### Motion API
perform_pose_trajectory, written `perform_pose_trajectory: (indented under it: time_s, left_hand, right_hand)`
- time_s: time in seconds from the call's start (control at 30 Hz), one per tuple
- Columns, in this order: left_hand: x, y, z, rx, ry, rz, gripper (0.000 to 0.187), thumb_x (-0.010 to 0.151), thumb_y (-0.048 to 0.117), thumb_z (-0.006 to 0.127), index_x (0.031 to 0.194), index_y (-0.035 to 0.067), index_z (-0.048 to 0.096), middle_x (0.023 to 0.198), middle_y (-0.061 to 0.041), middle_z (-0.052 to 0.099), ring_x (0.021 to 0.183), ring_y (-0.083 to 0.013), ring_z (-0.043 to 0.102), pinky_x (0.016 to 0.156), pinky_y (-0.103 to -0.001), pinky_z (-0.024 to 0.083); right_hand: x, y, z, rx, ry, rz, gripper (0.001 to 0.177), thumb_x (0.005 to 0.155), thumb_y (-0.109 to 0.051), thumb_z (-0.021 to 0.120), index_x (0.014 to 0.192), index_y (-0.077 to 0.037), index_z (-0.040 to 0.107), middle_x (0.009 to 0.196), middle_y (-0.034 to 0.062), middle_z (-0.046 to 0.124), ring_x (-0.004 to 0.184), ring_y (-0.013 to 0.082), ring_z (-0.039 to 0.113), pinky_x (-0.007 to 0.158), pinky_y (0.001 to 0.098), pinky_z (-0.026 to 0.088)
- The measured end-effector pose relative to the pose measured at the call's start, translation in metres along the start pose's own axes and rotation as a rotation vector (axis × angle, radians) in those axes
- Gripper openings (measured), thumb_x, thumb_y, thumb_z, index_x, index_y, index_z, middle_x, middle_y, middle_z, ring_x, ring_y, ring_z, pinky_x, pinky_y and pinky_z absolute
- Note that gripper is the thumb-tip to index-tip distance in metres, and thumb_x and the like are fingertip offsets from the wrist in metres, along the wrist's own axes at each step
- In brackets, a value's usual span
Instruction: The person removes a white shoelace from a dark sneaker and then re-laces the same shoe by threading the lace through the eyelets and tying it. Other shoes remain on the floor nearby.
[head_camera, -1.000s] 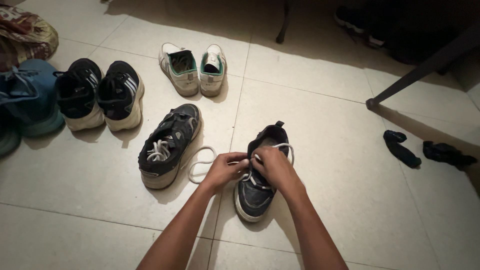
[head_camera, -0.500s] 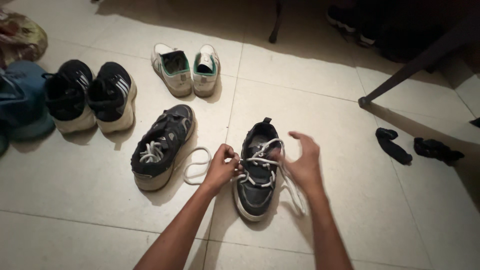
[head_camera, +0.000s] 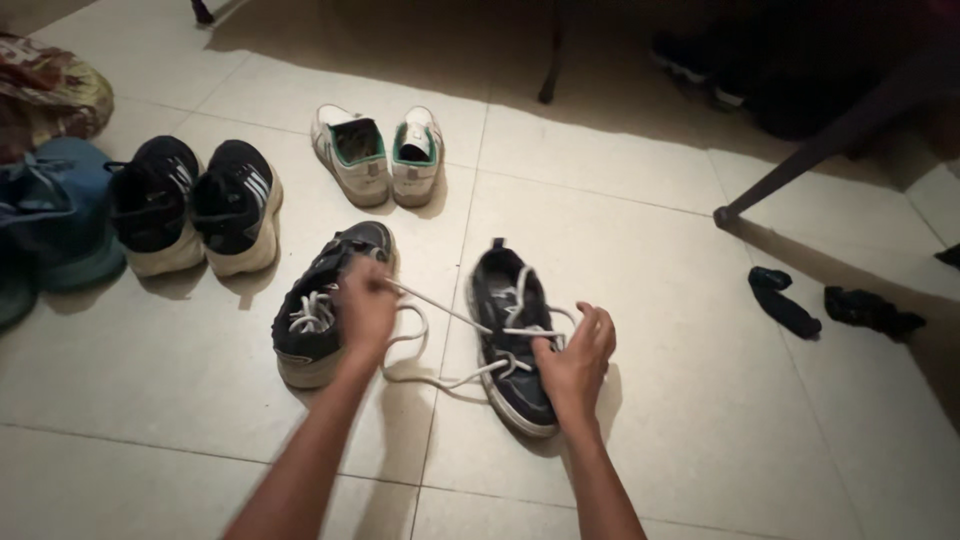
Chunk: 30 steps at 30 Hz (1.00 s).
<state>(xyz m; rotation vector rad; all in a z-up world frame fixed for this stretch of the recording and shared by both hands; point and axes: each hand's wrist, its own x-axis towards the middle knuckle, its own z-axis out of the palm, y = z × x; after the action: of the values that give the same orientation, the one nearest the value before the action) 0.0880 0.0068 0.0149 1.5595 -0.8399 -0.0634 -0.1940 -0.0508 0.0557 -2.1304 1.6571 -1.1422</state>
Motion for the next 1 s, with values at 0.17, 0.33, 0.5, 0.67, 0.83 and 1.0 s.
perform_pose_trajectory:
  time_s: [0.17,0.33,0.5,0.67,0.83,1.0]
  left_hand:
    - [0.143,-0.034,-0.139,-0.077,0.578,-0.312,0.014,0.111,0.018,0.043,0.109,0.006,0.05,0.11,-0.013,0.065,0.093,-0.0237,0.068,0.087,-0.038,0.057]
    - [0.159,-0.017,-0.187,0.145,0.646,-0.184,0.015,0.103,0.007,0.043,0.117,0.008,0.048,0.117,-0.012,0.056,0.101,-0.0237,0.062,0.091,-0.043,0.054]
    - [0.047,0.059,-0.035,0.214,0.051,0.363,0.032,0.092,0.0,0.056,0.124,0.0,0.057,0.127,-0.019,0.058,0.116,-0.033,0.057,0.104,-0.041,0.044]
    - [-0.069,0.136,0.06,0.313,-0.709,0.21,0.042,0.086,0.021,0.074,0.118,-0.004,0.062,0.11,-0.025,0.066,0.103,-0.0431,0.062,0.095,-0.051,0.046]
    - [-0.089,0.126,0.07,0.089,-0.612,0.066,0.015,0.094,0.011,0.065,0.1,-0.002,0.068,0.098,-0.024,0.071,0.092,-0.0415,0.068,0.082,-0.049,0.052]
    - [-0.042,0.09,0.045,0.051,-0.164,-0.02,0.017,0.092,0.003,0.059,0.097,0.002,0.075,0.093,-0.022,0.073,0.087,-0.0371,0.071,0.079,-0.043,0.054]
  right_hand:
    - [0.002,0.041,-0.006,0.035,0.102,0.012,0.068,0.073,-0.015,0.078,0.134,-0.004,0.05,0.142,0.0222,0.046,0.134,0.0427,0.044,0.112,0.0508,0.04]
    - [0.014,0.065,-0.013,0.11,0.063,0.138,0.08,0.07,-0.021,0.086,0.137,-0.003,0.046,0.142,0.027,0.042,0.129,0.0418,0.046,0.107,0.0484,0.042]
    - [0.021,0.068,-0.014,0.286,-0.095,0.19,0.069,0.079,-0.02,0.082,0.139,-0.006,0.051,0.125,0.0205,0.066,0.112,0.0295,0.069,0.092,0.0406,0.056]
    - [0.024,0.062,-0.018,0.313,-0.131,0.098,0.055,0.079,-0.012,0.079,0.131,-0.007,0.06,0.114,0.0155,0.075,0.103,0.0254,0.076,0.083,0.0361,0.061]
    - [0.023,0.059,-0.028,0.359,-0.172,0.118,0.057,0.08,-0.013,0.079,0.133,-0.007,0.058,0.117,0.0148,0.075,0.107,0.0259,0.076,0.08,0.0366,0.062]
    - [0.027,0.049,-0.037,0.361,-0.24,0.126,0.058,0.082,-0.01,0.077,0.136,-0.007,0.056,0.123,0.0153,0.072,0.108,0.0289,0.075,0.082,0.0367,0.062]
